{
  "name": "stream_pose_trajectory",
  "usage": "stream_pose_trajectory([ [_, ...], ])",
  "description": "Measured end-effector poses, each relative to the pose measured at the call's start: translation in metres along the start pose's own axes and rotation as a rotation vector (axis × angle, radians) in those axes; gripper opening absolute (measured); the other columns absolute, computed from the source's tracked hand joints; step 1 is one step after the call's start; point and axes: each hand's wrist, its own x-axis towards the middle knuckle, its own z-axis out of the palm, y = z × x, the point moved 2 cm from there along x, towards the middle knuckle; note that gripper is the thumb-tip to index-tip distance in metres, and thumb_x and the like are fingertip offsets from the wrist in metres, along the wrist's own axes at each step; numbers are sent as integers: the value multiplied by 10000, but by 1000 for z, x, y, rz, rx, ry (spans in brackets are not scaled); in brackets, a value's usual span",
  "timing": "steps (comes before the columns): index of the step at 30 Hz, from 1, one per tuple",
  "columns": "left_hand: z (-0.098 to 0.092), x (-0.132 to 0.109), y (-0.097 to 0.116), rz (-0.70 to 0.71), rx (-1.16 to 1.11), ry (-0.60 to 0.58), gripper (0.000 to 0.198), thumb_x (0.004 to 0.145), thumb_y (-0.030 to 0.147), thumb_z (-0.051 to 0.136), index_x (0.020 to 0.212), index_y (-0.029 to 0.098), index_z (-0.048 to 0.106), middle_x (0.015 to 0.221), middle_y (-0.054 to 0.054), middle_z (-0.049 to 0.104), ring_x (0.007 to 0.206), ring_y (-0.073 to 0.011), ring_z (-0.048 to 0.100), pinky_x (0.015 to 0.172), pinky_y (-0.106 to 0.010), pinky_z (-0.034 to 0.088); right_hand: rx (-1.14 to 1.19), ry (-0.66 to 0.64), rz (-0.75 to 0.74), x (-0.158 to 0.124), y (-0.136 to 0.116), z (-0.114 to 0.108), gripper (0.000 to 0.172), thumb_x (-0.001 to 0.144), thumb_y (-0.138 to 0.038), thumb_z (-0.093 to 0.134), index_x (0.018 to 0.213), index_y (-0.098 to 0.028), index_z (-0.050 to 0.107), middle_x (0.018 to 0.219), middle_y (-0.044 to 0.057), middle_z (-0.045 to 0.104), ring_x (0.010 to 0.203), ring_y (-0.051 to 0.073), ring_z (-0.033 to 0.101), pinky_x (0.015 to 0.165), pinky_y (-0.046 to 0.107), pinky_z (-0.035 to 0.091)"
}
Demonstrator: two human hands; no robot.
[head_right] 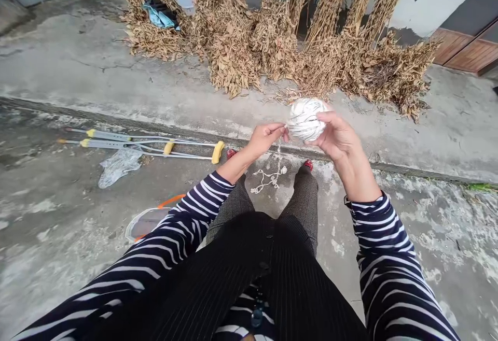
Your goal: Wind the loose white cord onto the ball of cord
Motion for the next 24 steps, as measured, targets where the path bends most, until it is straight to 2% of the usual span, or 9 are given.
stream_pose_trajectory([
  [4, -11, -32, -31, -140, 62, -23, 395, 939, 495, 592, 810, 152, 739, 839, -63, 769, 862, -180, 679, 936, -303, 493, 104, 67, -63, -5, -11, -19, 486, 642, -301, 843, 1096, -288, 670, 949, 5, 751, 832, 220, 695, 533, 313, 611],
  [7, -17, -56, -57, -220, 108, -7, 380, 943, 473, 568, 813, 159, 739, 871, -64, 780, 892, -191, 684, 947, -311, 494, 127, 94, -85, -7, -13, -22, 531, 645, -298, 851, 1145, -328, 676, 939, -15, 756, 832, 221, 692, 525, 308, 600],
  [11, -19, -65, -78, -290, 162, -13, 331, 952, 399, 546, 831, 162, 743, 929, -64, 790, 936, -188, 682, 941, -286, 493, 101, 123, -69, -10, -15, -9, 575, 654, -304, 850, 1201, -341, 676, 975, -25, 751, 841, 211, 682, 522, 299, 581],
  [14, -22, -65, -88, -358, 252, -19, 314, 961, 342, 518, 853, 166, 755, 957, -51, 791, 925, -173, 678, 906, -264, 493, 95, 121, -135, -14, -29, 6, 660, 594, -281, 874, 1217, -366, 675, 952, -23, 739, 792, 210, 654, 502, 296, 561],
  [17, -31, -78, -103, -482, 369, -75, 277, 926, 263, 543, 765, 176, 751, 831, -20, 763, 805, -158, 661, 827, -258, 499, 60, 96, -261, -23, -50, 16, 730, 578, -270, 887, 1253, -416, 650, 969, -10, 731, 787, 213, 630, 508, 299, 553],
  [19, -39, -89, -112, -562, 421, -109, 234, 871, 214, 600, 682, 178, 732, 711, -15, 721, 687, -158, 619, 752, -274, 502, -8, 87, -300, -28, -58, 19, 712, 614, -287, 869, 1269, -428, 630, 1037, 9, 727, 813, 228, 630, 503, 316, 546],
  [21, -45, -90, -112, -604, 451, -87, 187, 858, 203, 624, 727, 175, 754, 740, -38, 739, 648, -168, 601, 715, -301, 511, -85, 63, -262, -29, -55, 19, 648, 632, -299, 852, 1235, -382, 630, 1136, 31, 714, 869, 256, 653, 492, 340, 548],
  [23, -44, -76, -99, -569, 437, -6, 209, 905, 237, 602, 965, 173, 791, 1001, -83, 794, 757, -193, 655, 753, -324, 540, -142, 24, -158, -25, -41, 19, 593, 636, -295, 852, 1181, -321, 620, 1218, 46, 697, 940, 284, 683, 517, 373, 588],
  [24, -41, -63, -86, -502, 384, 47, 274, 931, 259, 591, 1117, 176, 773, 1173, -104, 778, 865, -208, 686, 799, -331, 554, -154, 10, -102, -22, -31, 19, 579, 631, -295, 858, 1155, -300, 611, 1222, 50, 695, 942, 287, 696, 535, 391, 610],
])
